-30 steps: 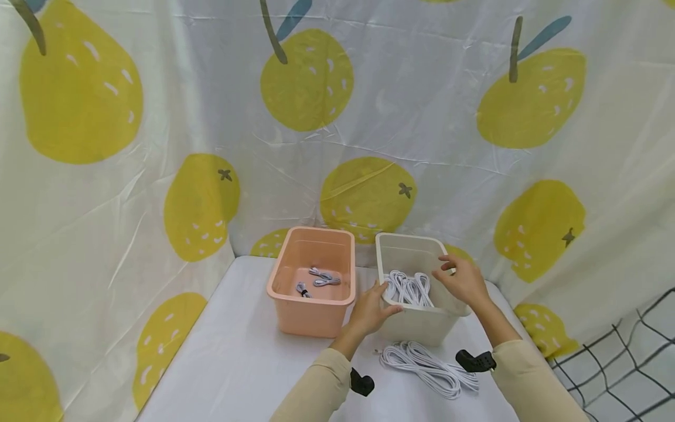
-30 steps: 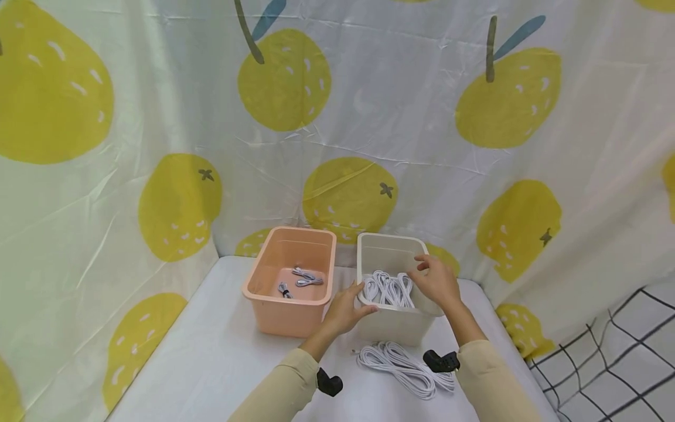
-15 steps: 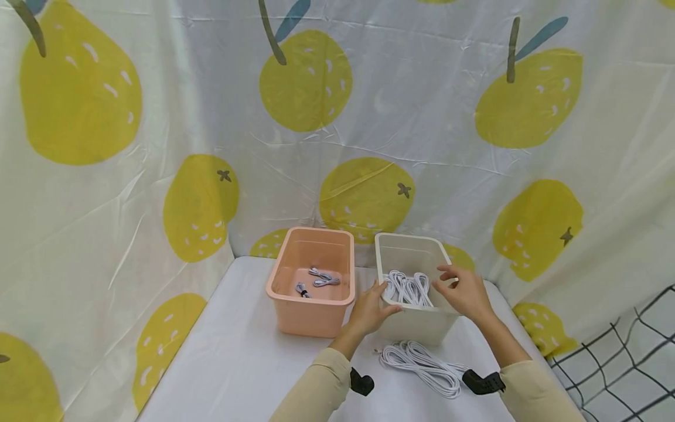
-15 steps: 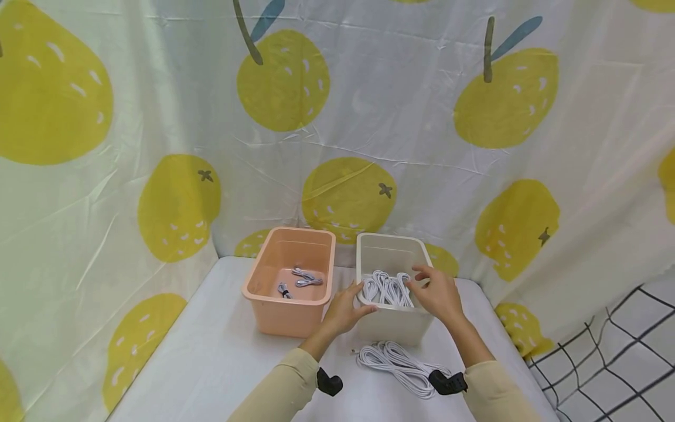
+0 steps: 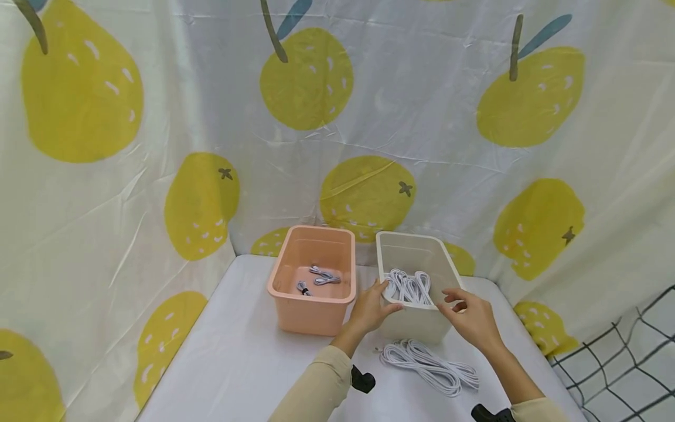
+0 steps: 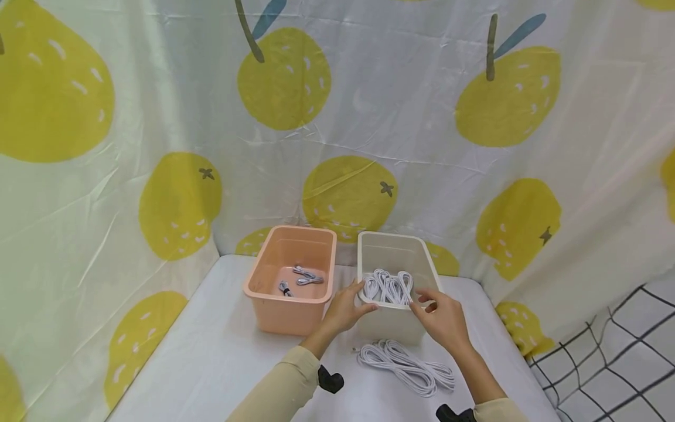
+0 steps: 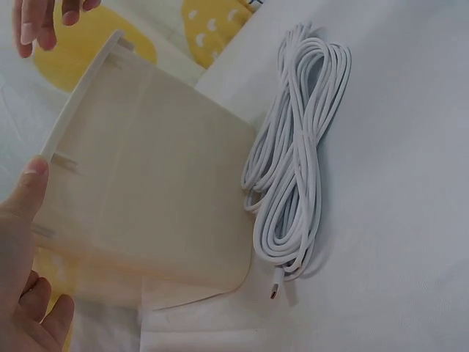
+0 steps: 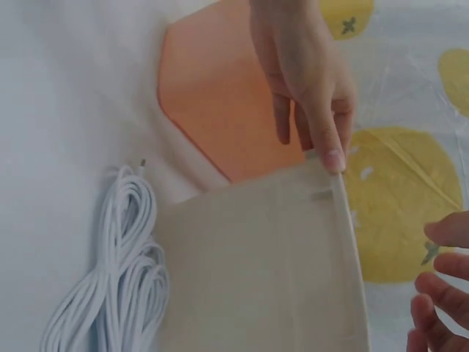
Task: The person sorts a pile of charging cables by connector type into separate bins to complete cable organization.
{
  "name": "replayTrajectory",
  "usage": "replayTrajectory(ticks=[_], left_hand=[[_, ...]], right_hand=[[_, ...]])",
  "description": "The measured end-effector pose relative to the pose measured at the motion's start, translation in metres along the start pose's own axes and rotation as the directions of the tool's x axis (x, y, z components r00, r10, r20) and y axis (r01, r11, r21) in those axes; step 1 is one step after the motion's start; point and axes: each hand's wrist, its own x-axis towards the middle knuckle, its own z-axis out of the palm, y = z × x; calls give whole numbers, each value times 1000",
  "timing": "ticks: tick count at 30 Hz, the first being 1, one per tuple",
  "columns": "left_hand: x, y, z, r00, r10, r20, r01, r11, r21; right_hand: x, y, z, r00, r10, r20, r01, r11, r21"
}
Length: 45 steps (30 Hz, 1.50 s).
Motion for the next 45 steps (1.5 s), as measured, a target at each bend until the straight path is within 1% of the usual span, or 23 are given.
replayTrajectory(ticks=[4, 6, 9, 12, 17, 19, 21, 23, 25, 28, 32, 36, 40, 45], left_hand=[[2, 0, 1, 1000, 2, -3, -2, 1000, 2], [2, 1, 0, 1000, -2, -1, 2, 1000, -5], [2, 3, -2, 1000, -10, -2, 10, 1000, -13], [1, 4, -4, 1000, -16, -5, 16, 1000, -14], [-1, 4, -4, 1000, -20, -6, 20, 1000, -19], [-1, 3, -2, 1000, -23, -4, 23, 1000, -16], [-1, 3, 0, 999, -32, 4, 32, 999, -17], [0, 3, 2, 999, -33, 4, 33, 999, -21], [1, 4, 3, 1000, -28, 0, 28, 999, -23], [2, 5, 5, 1000, -19, -3, 18, 999, -28], [2, 6, 5, 1000, -23, -4, 23, 999, -32], [1, 8, 4, 1000, -28, -2, 28, 999, -46], [-1, 7, 3, 999, -37, 8, 38, 998, -53], [-3, 5, 2, 999, -46, -9, 45, 998, -47]], right_hand=[[-17, 4, 3, 999, 41, 10, -41, 999, 30], [-25, 6, 5, 997, 67, 28, -69, 997, 40], [-36, 10, 9, 992, 102, 67, -106, 993, 54], [-47, 17, 17, 987, 107, 119, -117, 990, 79], [-63, 34, 36, 962, 100, 255, -127, 987, 94], [-71, 41, 45, 945, 103, 309, -138, 986, 94], [-78, 48, 54, 935, 93, 343, -134, 986, 99], [-85, 55, 63, 931, 81, 355, -124, 987, 101], [-92, 61, 70, 932, 74, 354, -113, 990, 89], [-102, 69, 80, 943, 80, 323, -101, 994, 46], [-113, 78, 89, 956, 100, 276, -84, 994, -71], [-119, 83, 94, 966, 96, 240, -52, 982, -184], [-123, 83, 100, 973, 69, 218, -17, 973, -231], [-125, 75, 102, 972, 56, 227, -1, 971, -237]])
